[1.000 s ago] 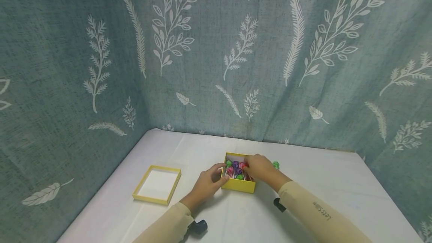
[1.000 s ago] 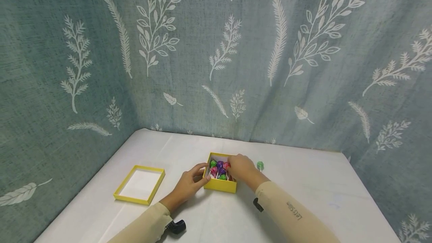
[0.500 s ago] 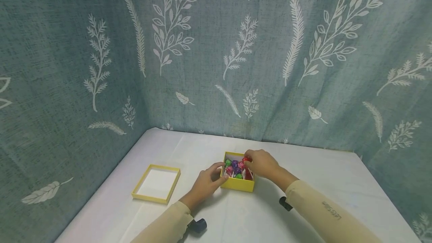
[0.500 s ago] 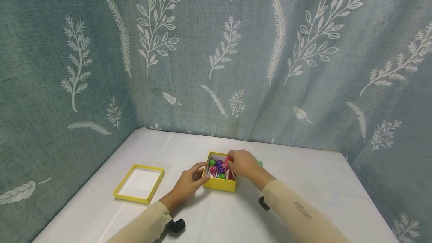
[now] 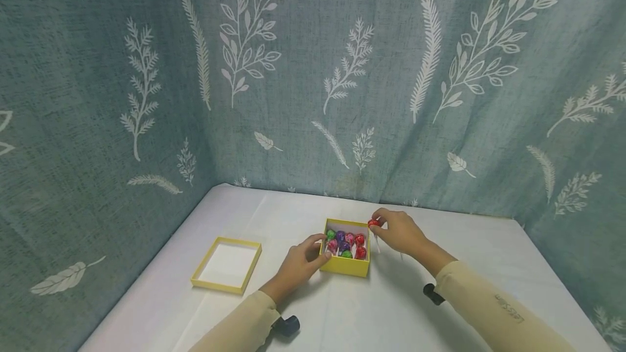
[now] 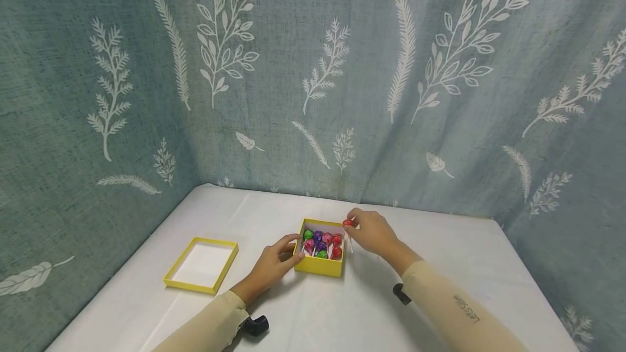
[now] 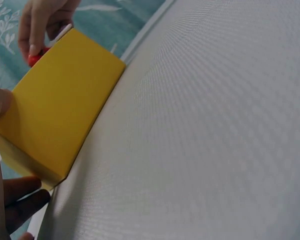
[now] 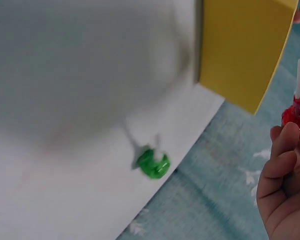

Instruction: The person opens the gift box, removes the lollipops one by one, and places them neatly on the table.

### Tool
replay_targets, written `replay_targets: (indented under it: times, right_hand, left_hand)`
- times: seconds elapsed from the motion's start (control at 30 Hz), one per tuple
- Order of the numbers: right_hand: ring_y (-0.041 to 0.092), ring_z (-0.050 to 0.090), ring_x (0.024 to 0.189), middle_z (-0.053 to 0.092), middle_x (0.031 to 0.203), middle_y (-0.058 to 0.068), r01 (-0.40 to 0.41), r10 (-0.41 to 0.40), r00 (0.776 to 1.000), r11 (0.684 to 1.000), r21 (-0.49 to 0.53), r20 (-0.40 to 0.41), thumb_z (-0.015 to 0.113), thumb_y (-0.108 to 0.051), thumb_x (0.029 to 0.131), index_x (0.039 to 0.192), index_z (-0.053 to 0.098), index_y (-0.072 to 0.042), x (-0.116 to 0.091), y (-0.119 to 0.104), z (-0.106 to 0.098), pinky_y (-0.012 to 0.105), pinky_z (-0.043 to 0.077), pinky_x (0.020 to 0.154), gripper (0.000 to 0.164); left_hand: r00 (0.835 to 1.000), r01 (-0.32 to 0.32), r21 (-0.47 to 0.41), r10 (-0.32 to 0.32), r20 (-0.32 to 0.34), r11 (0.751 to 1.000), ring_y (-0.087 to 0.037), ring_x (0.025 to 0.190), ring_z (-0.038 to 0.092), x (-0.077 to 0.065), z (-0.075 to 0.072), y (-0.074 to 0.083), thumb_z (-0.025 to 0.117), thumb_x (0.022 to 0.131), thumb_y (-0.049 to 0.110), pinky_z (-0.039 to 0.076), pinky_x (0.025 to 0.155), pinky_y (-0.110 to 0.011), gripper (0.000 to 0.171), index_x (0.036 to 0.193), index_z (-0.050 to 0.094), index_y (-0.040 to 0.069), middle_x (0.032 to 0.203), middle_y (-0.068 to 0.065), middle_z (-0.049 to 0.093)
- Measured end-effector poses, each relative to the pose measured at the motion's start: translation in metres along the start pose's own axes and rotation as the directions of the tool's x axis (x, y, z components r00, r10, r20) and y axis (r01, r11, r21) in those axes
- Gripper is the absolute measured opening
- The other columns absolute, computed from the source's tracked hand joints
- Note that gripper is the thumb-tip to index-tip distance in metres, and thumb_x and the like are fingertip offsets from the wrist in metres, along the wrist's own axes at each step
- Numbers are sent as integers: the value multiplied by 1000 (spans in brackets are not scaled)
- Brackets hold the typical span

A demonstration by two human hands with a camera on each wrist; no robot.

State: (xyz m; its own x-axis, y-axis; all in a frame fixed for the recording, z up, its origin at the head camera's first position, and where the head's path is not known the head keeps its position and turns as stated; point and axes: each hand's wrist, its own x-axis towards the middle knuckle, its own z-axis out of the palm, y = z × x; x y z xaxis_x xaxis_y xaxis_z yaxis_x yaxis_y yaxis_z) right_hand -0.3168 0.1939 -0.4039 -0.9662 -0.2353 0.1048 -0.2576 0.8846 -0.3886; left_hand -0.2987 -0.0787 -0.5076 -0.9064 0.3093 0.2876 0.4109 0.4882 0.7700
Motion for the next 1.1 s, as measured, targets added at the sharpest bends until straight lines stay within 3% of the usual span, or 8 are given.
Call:
replay_targets:
  times: [0.27,0.4,0.63,0.83,1.1]
  right_hand:
    - [17,58,80,68,96,-1,-7,7,1000,1000,10,-11,64,-29,94,110,64,-13,-10,28,-9,43,49,71,23]
    - [21,60,85,68,96,0,-16,16,1000,1000,20,-25,64,-29,94,110,64,-12,-13,43,-10,45,49,71,24]
    - [29,62,94,70,95,1,0,2,998,1000,28,-60,63,-29,94,111,64,-10,-18,64,-6,47,48,73,25]
    - [29,62,90,70,95,5,-19,21,997,999,32,-70,64,-27,94,110,64,-8,-21,76,-3,47,48,71,26]
    - [35,63,92,70,98,12,-46,47,997,999,13,-69,59,-23,96,125,59,-3,-21,93,2,52,48,75,36]
  left_hand:
    - [1000,-5,12,5,-1,1000,-32,116,60,1,-1,-2,63,93,45,40,97,-60,48,135,54,22,119,-13,67]
    - [1000,0,9,0,3,1000,-31,116,60,0,-1,0,62,93,45,40,97,-60,49,136,53,22,120,-13,66]
    - [1000,13,7,-13,11,1000,-31,116,59,0,-1,1,63,93,43,40,97,-60,48,136,53,22,121,-13,66]
    - [1000,20,3,-20,14,1000,-31,116,59,0,-2,2,62,94,43,40,97,-60,49,136,53,22,122,-13,66]
    - [1000,27,16,-27,10,999,-32,118,58,0,0,2,62,93,46,39,99,-60,51,137,53,22,122,-13,65]
